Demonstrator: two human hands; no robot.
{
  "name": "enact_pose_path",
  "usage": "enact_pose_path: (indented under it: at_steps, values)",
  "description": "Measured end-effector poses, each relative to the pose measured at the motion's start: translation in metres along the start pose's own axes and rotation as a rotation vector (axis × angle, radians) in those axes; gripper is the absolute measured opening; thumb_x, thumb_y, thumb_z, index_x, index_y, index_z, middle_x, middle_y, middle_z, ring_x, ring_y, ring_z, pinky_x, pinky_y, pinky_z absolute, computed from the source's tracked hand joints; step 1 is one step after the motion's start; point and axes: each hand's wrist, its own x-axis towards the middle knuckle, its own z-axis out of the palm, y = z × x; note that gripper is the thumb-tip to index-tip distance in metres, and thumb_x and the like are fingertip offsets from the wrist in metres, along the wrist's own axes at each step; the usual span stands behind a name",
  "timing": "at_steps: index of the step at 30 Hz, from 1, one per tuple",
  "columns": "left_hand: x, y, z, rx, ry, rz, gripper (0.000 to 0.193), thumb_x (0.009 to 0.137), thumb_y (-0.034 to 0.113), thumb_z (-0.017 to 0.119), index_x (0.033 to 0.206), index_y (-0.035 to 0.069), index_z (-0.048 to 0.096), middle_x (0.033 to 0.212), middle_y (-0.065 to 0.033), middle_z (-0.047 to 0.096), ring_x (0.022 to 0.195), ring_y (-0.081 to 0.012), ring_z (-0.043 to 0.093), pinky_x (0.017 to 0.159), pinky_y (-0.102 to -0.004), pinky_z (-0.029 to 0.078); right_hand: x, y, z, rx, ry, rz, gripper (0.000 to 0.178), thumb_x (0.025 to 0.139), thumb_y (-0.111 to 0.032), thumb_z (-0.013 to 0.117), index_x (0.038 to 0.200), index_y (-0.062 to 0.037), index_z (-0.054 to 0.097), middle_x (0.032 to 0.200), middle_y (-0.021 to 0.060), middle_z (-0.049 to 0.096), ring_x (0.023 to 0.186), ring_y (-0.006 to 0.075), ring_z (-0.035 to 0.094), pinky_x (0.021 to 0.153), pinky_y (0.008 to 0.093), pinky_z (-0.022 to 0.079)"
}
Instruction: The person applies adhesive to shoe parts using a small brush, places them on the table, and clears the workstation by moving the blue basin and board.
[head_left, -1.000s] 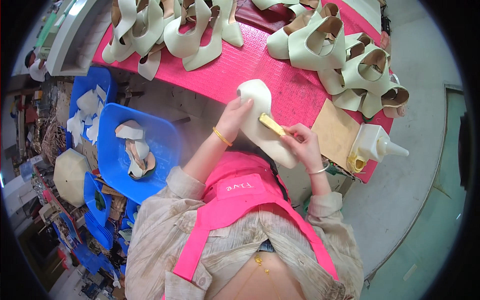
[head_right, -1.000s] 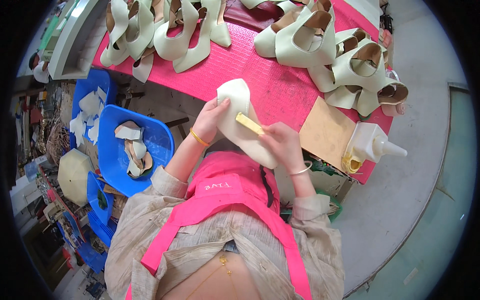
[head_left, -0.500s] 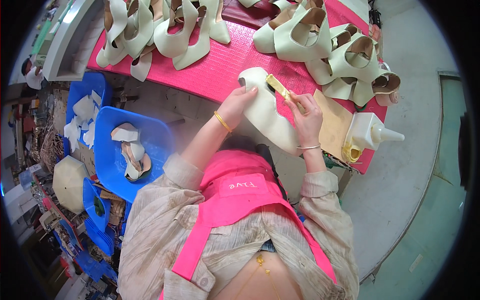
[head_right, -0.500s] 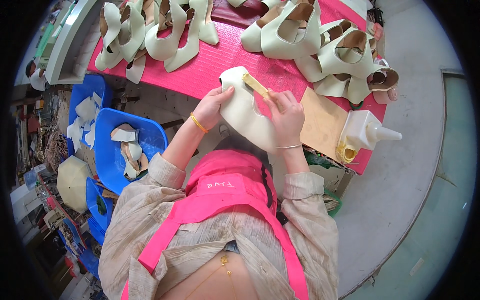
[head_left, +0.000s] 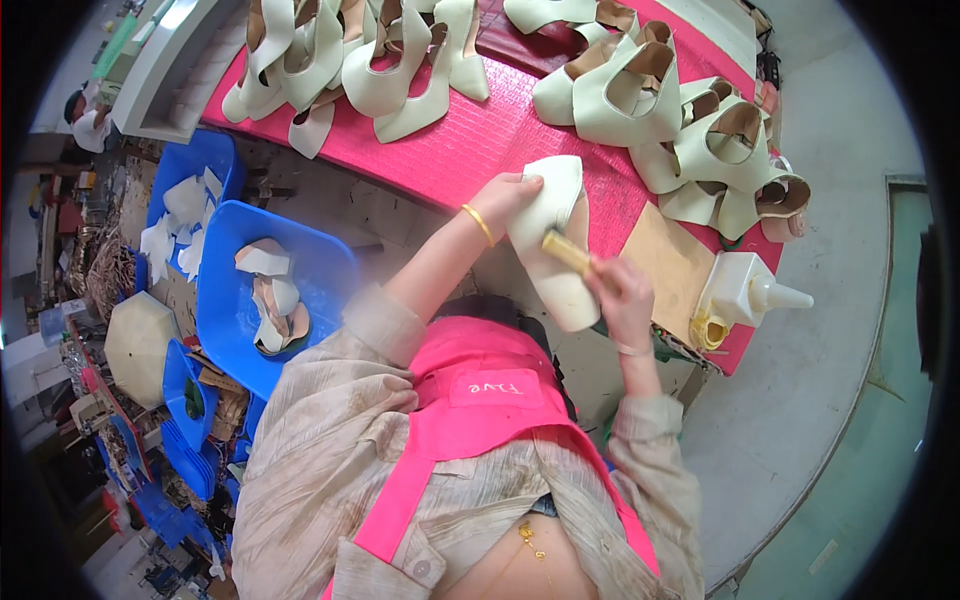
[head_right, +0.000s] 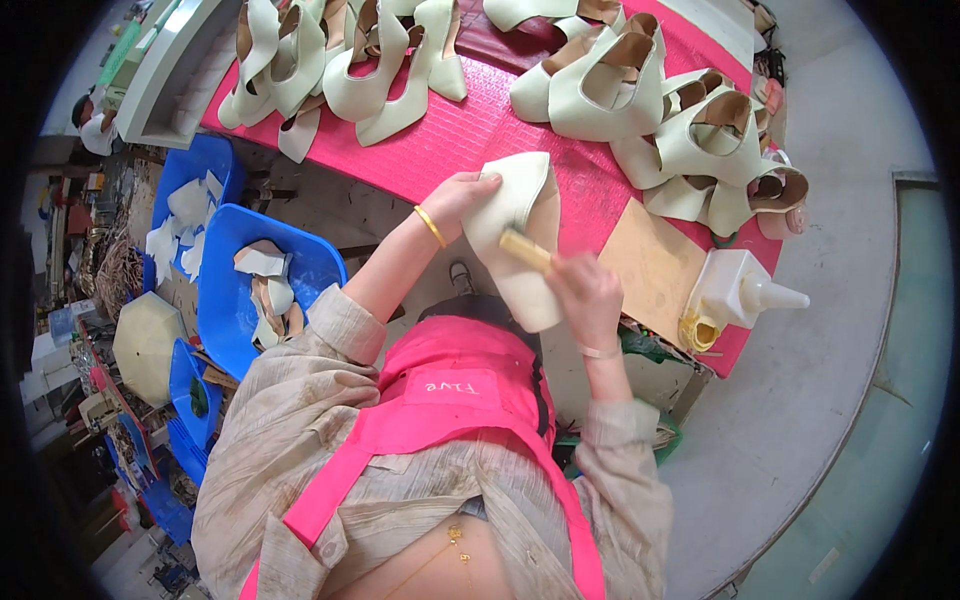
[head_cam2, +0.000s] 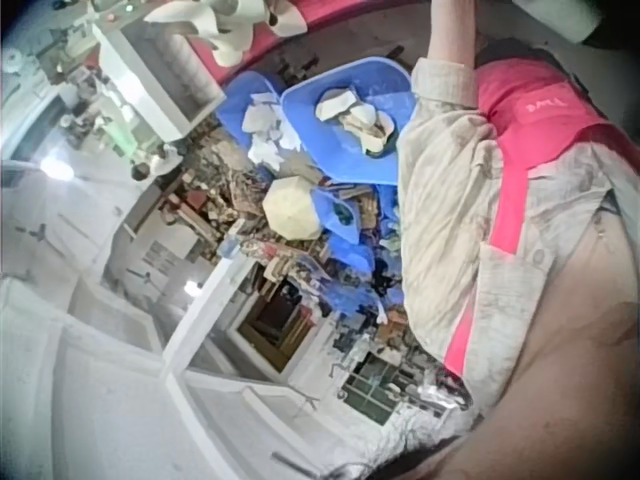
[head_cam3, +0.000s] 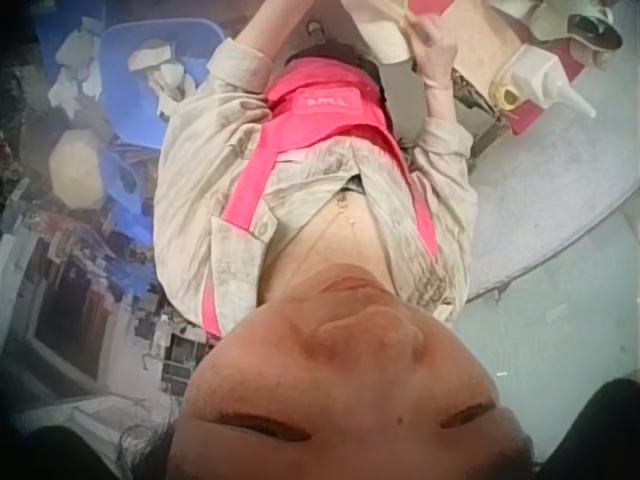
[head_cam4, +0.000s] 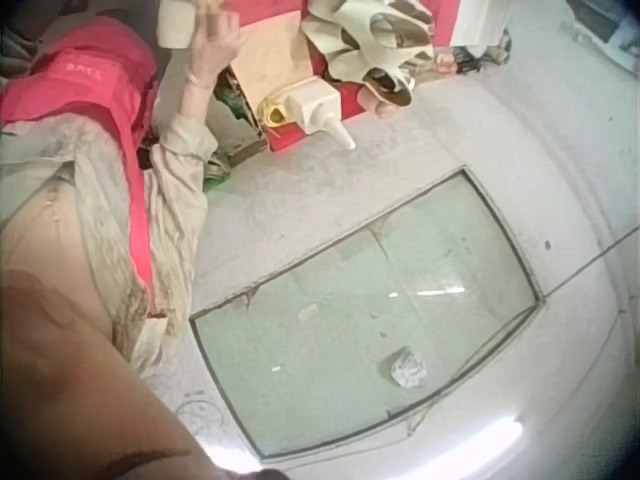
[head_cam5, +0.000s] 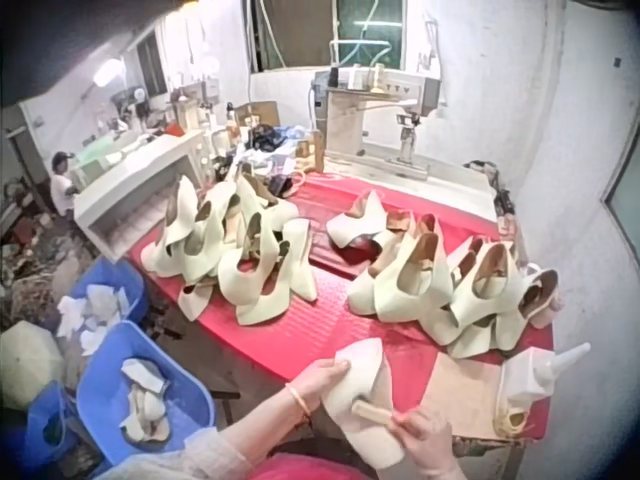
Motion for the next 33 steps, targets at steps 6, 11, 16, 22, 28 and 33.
enact_pose_path:
  at_steps: [6, 11, 16, 22, 28, 33]
  values:
    - [-0.021, -0.008, 0.006, -0.359, -0.298, -0.015, 0.041, 0.083, 0.033, 0.045, 0.104, -0.001, 0.045, 0.089, -0.0077, 0.055, 0.077, -0.0158, 0.055, 0.068, -0.0278, 0.045, -0.014, -0.007, 0.007, 0.245, 0.1, 0.256, 0.015, 0.066, -0.009, 0.063, 0.079, -0.0026, 0.059, 0.069, 0.0082, 0.053, 0.063, 0.0207, 0.052, 0.058, 0.0281, 0.04]
    - [-0.026, -0.025, 0.014, -0.044, -0.004, 0.01, 0.025, 0.081, 0.013, 0.047, 0.099, -0.005, 0.049, 0.085, -0.0102, 0.056, 0.072, -0.018, 0.057, 0.065, -0.0288, 0.046, -0.013, 0.003, 0.014, 0.279, 0.156, 0.379, 0.015, 0.067, -0.005, 0.062, 0.08, 0.0001, 0.058, 0.068, 0.0094, 0.053, 0.062, 0.021, 0.053, 0.059, 0.0271, 0.041]
    - [-0.024, -0.035, 0.005, -0.24, 0.042, -0.013, 0.022, 0.083, 0.011, 0.044, 0.097, -0.004, 0.048, 0.087, -0.0126, 0.057, 0.074, -0.0199, 0.058, 0.066, -0.0309, 0.049, -0.049, -0.006, 0.014, -0.031, 0.116, 0.139, 0.02, 0.066, -0.01, 0.062, 0.086, -0.0053, 0.059, 0.067, 0.0059, 0.052, 0.062, 0.022, 0.052, 0.056, 0.0302, 0.037]
    - [-0.044, -0.024, 0.017, -0.226, -0.077, -0.002, 0.027, 0.084, 0.015, 0.042, 0.103, -0.004, 0.044, 0.093, -0.014, 0.055, 0.079, -0.0217, 0.058, 0.068, -0.0325, 0.049, -0.029, -0.009, -0.002, 0.243, 0.221, 0.296, 0.017, 0.066, -0.01, 0.063, 0.081, -0.0035, 0.06, 0.069, 0.0081, 0.053, 0.063, 0.0222, 0.052, 0.057, 0.0306, 0.039]
    - [-0.048, -0.003, 0.016, -0.362, -0.11, 0.095, 0.027, 0.085, 0.015, 0.04, 0.103, -0.004, 0.045, 0.093, -0.0136, 0.054, 0.078, -0.0217, 0.057, 0.069, -0.0333, 0.047, -0.042, -0.005, 0.003, 0.161, 0.139, 0.081, 0.019, 0.064, -0.01, 0.065, 0.081, -0.0029, 0.059, 0.07, 0.0096, 0.053, 0.064, 0.0251, 0.051, 0.057, 0.031, 0.04]
    - [-0.051, 0.019, 0.025, -0.272, -0.094, 0.112, 0.027, 0.085, 0.016, 0.041, 0.103, -0.004, 0.045, 0.092, -0.0122, 0.055, 0.077, -0.0207, 0.057, 0.068, -0.0318, 0.048, 0.02, -0.025, -0.024, 0.395, 0.244, 0.242, 0.016, 0.069, -0.002, 0.061, 0.084, -0.0003, 0.058, 0.071, 0.0075, 0.052, 0.065, 0.0135, 0.05, 0.061, 0.0252, 0.041]
